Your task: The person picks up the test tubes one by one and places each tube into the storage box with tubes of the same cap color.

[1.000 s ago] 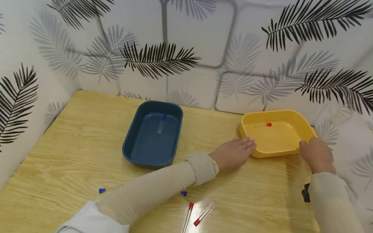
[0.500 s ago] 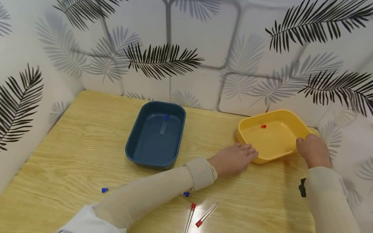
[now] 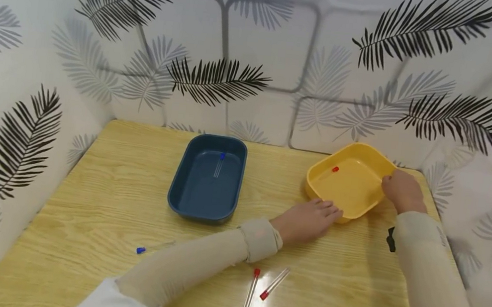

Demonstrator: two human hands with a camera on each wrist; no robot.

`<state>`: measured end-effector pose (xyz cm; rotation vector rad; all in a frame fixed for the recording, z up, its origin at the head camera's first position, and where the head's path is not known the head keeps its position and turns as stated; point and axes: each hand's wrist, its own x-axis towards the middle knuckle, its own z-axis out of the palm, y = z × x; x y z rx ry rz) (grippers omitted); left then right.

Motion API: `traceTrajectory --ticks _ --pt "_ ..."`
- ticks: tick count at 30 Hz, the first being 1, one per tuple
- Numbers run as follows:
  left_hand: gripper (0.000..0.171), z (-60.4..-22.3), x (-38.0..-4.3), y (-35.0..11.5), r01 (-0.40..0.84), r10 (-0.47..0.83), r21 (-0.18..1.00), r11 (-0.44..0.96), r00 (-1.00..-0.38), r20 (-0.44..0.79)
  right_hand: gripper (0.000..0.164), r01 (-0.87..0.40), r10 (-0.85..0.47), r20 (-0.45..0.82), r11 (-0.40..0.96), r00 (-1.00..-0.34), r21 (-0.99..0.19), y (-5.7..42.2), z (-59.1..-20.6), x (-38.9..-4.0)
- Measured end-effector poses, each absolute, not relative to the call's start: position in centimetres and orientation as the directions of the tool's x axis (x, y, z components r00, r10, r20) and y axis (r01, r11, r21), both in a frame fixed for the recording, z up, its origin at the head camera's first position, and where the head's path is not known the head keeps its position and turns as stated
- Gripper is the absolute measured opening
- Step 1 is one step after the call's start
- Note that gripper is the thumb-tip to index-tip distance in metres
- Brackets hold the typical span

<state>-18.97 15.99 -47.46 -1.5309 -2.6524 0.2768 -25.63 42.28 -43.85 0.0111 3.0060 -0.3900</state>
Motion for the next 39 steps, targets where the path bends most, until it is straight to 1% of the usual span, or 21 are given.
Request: traceTrajectory --ticks 2,7,13,18,22,25,27,28,32,35,39 --pt "0.046 -47.5 -18.7 15.9 0.853 0.863 -0.182 0.49 -0.504 -0.039 0.029 0.006 -0.023 -0.105 0.964 -0.994 -0.265 41.9 -43.8 -26.0" --pt "0.046 -46.9 -17.8 15.5 0.855 0.858 -0.148 0.496 -0.509 -0.066 0.026 0.003 -0.04 -0.143 0.958 -0.989 -0.286 41.0 -44.0 -27.0" --pt "0.048 -46.5 -16.4 15.0 0.853 0.86 -0.201 0.481 -0.504 -0.08 0.029 -0.001 -0.05 -0.166 0.959 -0.985 -0.285 39.6 -44.2 -27.7" --pt "0.046 -46.4 -15.4 14.7 0.854 0.865 -0.223 0.471 -0.496 -0.073 0.024 -0.046 -0.1 -0.162 0.951 -0.982 -0.306 38.2 -44.0 -28.2" --pt "0.046 -46.5 -14.8 14.5 0.856 0.87 -0.226 0.464 -0.488 -0.063 0.032 -0.097 -0.156 -0.173 0.947 -0.972 -0.307 37.0 -43.9 -28.6" --pt "0.045 -46.5 -14.4 14.3 0.858 0.877 -0.236 0.456 -0.478 -0.042 0.03 -0.145 -0.202 -0.159 0.94 -0.966 -0.309 36.2 -43.8 -28.8" --pt "0.044 -46.5 -14.2 14.2 0.859 0.881 -0.238 0.453 -0.473 -0.027 0.019 -0.178 -0.228 -0.129 0.931 -0.965 -0.319 35.7 -43.9 -28.9" --pt "0.044 -46.5 -14.1 14.2 0.859 0.881 -0.238 0.454 -0.473 -0.028 0.018 -0.195 -0.243 -0.116 0.927 -0.963 -0.322 35.5 -43.9 -29.0" --pt "0.044 -46.8 -13.8 14.0 0.858 0.881 -0.229 0.46 -0.473 -0.001 0.017 -0.242 -0.281 -0.071 0.911 -0.957 -0.334 34.8 -44.1 -29.2" --pt "0.044 -46.9 -13.5 13.8 0.853 0.879 -0.232 0.467 -0.477 0.015 0.016 -0.261 -0.298 -0.071 0.909 -0.952 -0.325 34.0 -44.2 -29.4" --pt "0.044 -46.9 -12.9 13.6 0.84 0.873 -0.253 0.479 -0.485 0.045 0.028 -0.264 -0.305 -0.097 0.915 -0.947 -0.306 32.9 -44.1 -29.6"
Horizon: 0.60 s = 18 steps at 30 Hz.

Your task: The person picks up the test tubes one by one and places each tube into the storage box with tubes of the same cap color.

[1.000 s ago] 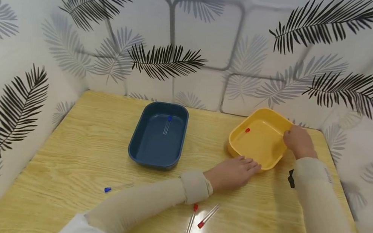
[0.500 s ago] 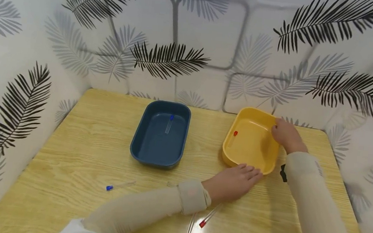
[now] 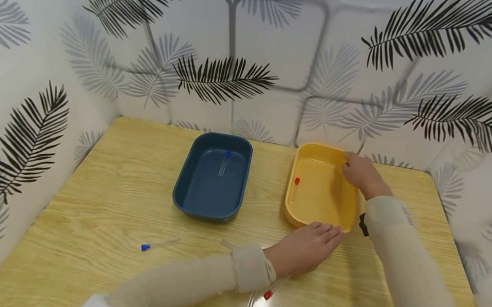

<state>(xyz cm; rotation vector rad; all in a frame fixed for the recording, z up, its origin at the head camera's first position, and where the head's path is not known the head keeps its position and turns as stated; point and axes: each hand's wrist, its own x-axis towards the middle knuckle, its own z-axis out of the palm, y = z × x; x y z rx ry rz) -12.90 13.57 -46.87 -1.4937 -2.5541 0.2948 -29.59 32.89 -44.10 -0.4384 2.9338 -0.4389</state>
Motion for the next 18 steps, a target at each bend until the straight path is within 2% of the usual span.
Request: traceTrajectory --ticks 2,6,18 --pt "0.044 -46.9 -12.6 13.5 0.832 0.871 -0.269 0.485 -0.486 0.067 0.039 -0.253 -0.299 -0.114 0.919 -0.947 -0.303 32.5 -44.0 -29.6" --pt "0.043 -46.8 -12.3 13.1 0.817 0.863 -0.286 0.5 -0.497 0.089 0.047 -0.242 -0.293 -0.139 0.924 -0.946 -0.298 31.6 -43.8 -29.6" --pt "0.041 -47.1 -11.8 11.6 0.797 0.846 -0.289 0.531 -0.519 0.124 0.048 -0.298 -0.342 -0.1 0.904 -0.934 -0.308 29.7 -44.5 -29.8"
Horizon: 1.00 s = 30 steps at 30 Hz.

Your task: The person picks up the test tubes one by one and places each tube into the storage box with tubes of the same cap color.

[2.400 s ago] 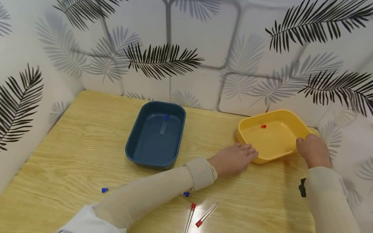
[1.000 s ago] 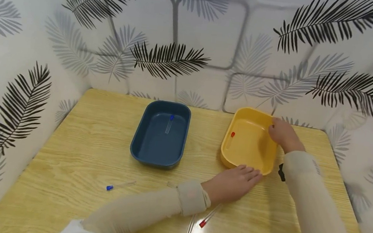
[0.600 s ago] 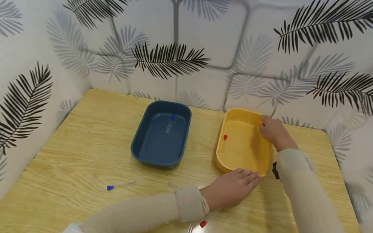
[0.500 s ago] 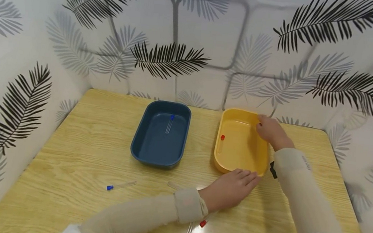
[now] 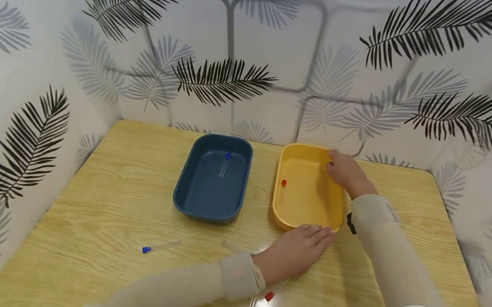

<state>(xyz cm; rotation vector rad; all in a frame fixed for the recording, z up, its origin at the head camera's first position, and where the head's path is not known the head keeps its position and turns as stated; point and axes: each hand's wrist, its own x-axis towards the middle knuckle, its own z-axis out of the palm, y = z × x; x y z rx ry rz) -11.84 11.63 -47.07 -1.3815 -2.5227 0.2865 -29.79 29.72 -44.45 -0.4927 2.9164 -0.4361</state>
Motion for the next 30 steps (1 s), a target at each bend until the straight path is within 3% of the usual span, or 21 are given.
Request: traceTrajectory --ticks 12,30 --pt "0.043 -47.5 -11.9 9.7 0.782 0.839 -0.311 0.54 -0.531 0.119 0.05 -0.315 -0.356 -0.091 0.899 -0.93 -0.304 27.9 -45.0 -30.0" --pt "0.044 -47.0 -11.8 8.5 0.791 0.815 -0.202 0.578 -0.572 0.093 0.051 -0.336 -0.373 -0.086 0.898 -0.924 -0.286 26.0 -44.5 -29.7"
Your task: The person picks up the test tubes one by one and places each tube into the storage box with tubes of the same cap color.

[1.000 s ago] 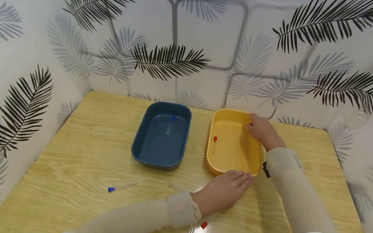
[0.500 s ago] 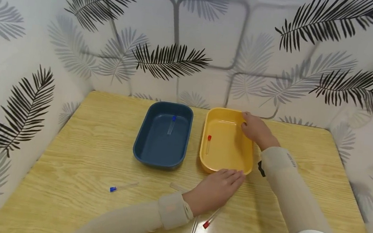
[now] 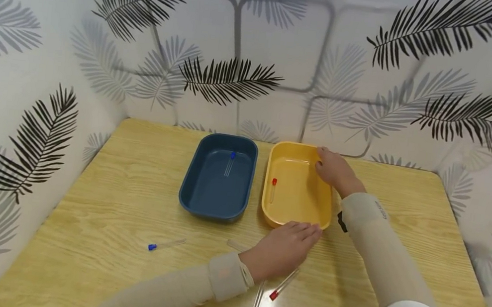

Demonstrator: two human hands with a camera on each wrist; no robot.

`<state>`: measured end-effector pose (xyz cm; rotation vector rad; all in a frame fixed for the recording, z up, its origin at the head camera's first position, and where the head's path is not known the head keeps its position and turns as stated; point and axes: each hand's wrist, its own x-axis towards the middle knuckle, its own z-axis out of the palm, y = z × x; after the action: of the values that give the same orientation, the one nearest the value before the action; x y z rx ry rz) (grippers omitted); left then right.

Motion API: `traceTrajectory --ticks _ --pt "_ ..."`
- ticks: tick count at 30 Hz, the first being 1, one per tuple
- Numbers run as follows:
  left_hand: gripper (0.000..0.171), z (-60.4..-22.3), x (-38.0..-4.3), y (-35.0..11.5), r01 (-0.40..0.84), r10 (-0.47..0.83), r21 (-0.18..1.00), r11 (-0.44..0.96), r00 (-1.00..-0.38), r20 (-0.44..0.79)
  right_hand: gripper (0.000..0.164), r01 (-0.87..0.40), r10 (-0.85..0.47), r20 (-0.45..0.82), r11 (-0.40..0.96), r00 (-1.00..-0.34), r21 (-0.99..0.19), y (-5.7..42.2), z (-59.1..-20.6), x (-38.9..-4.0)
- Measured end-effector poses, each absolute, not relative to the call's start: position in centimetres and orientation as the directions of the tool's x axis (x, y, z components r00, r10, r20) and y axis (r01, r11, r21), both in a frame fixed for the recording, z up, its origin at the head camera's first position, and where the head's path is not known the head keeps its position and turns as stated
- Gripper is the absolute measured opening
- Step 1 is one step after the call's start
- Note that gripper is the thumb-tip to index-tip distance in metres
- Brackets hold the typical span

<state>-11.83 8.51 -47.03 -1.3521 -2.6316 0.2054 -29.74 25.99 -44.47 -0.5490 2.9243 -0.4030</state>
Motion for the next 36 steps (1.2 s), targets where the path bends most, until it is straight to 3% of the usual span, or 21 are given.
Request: traceTrajectory --ticks 15,20,24,30,36 --pt "0.048 -46.5 -13.0 7.4 0.824 0.83 -0.099 0.557 -0.551 0.09 0.051 -0.277 -0.321 -0.045 0.875 -0.946 -0.397 26.6 -45.2 -30.1" --pt "0.049 -46.0 -14.2 5.4 0.748 0.732 -0.067 0.66 -0.62 0.282 0.042 -0.26 -0.231 0.119 0.858 -0.966 -0.443 27.2 -44.0 -28.8" --pt "0.057 -45.6 -15.9 3.2 0.665 0.627 -0.032 0.746 -0.685 0.372 0.034 -0.294 -0.178 0.289 0.851 -0.941 -0.435 28.0 -42.2 -27.1" --pt "0.085 -45.6 -18.0 0.4 0.566 0.538 0.046 0.823 -0.803 0.257 0.029 -0.389 -0.234 0.369 0.814 -0.899 -0.432 29.4 -40.0 -23.2" --pt "0.099 -46.3 -19.0 -0.8 0.509 0.477 0.151 0.847 -0.854 0.208 0.021 -0.505 -0.351 0.408 0.778 -0.843 -0.374 29.4 -39.8 -18.7"
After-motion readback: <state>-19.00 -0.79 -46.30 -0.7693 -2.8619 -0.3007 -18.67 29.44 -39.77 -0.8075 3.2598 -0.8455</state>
